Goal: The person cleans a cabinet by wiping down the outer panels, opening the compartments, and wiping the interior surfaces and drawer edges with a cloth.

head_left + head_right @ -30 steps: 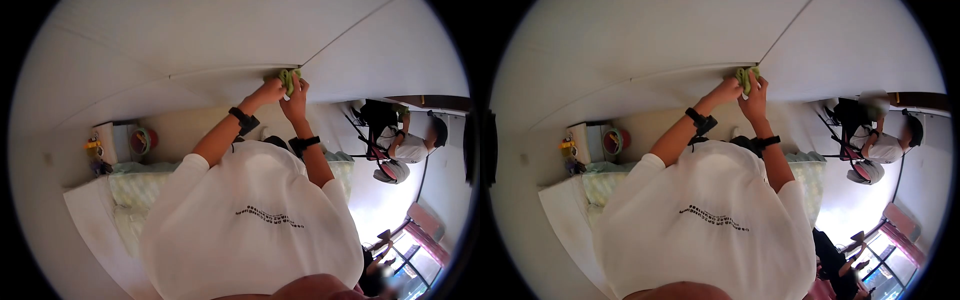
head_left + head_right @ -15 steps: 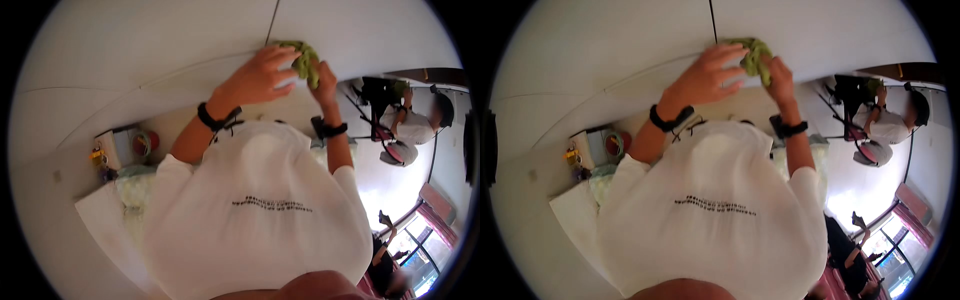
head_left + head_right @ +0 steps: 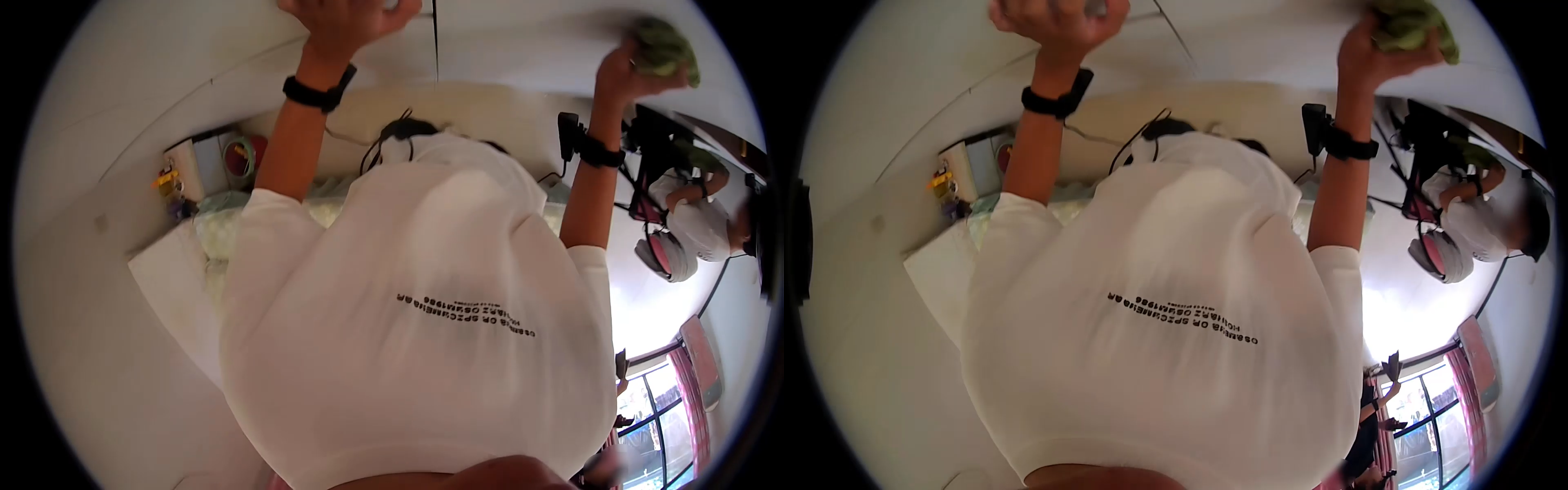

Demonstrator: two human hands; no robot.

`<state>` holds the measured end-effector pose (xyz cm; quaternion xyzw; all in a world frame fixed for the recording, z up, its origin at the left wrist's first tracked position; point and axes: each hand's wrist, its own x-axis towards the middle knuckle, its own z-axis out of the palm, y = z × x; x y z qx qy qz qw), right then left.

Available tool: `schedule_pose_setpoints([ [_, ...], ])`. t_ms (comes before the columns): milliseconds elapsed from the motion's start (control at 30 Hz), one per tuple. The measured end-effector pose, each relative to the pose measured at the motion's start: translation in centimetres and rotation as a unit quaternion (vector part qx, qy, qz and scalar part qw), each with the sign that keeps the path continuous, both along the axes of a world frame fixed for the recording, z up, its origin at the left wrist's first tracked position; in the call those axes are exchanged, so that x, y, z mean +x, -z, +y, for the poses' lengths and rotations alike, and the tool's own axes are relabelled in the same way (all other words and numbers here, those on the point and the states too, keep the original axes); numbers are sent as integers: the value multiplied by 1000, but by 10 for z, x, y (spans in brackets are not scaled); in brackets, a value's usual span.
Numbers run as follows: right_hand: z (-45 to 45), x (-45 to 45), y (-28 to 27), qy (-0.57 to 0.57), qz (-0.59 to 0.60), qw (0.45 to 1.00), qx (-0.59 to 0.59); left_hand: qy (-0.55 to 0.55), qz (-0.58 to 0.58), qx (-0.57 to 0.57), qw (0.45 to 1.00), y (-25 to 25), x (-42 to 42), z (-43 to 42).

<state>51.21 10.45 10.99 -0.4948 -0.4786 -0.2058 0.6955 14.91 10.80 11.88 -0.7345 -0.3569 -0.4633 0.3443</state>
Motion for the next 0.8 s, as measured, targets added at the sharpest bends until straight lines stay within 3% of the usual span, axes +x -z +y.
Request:
schedule_pose_setpoints([
  [100, -21, -3, 47, -30, -136, 976, -168, -39, 56, 46, 997, -14, 6, 2],
  [200, -31, 22, 69, -58, -204, 955, -208, -57, 64, 39, 996, -11, 0, -2],
  [233, -22, 42, 90, -99, -90, 977, -166, -52, 72, 34, 995, -10, -5, 2],
  [267, -24, 69, 93, -59, -105, 970, -210, -30, 86, 77, 993, -8, -15, 12],
  [333, -21, 87, 79, -41, 127, 980, -149, 11, 101, 114, 988, -15, -16, 16],
  [367, -16, 115, 88, -25, 136, 979, -151, 20, 94, 109, 989, -18, -14, 12],
  [400, -12, 160, 110, 131, -144, 956, -218, 33, 90, 105, 990, -20, -10, 15],
  [467, -14, 110, 95, 50, 189, 962, -188, 52, 59, 117, 990, -24, -4, 23],
  [500, -24, 110, 117, 80, 115, 955, -261, 54, 42, 121, 990, -24, 2, 17],
  [533, -31, 70, 120, -124, 340, 874, -325, 56, 24, 125, 990, -25, 7, 11],
  [600, -51, 1, 154, -96, 234, 892, -375, 72, -100, 11, 992, -22, 28, 0],
  [667, -63, -65, 168, -83, 171, 920, -344, 54, -58, -37, 996, -22, 24, 5],
  [733, -82, -97, 175, -170, 244, 868, -398, 35, -17, -25, 999, -36, 17, 0],
  [800, -99, -91, 166, -168, 263, 864, -395, 39, 27, -58, 997, -68, 7, -3],
])
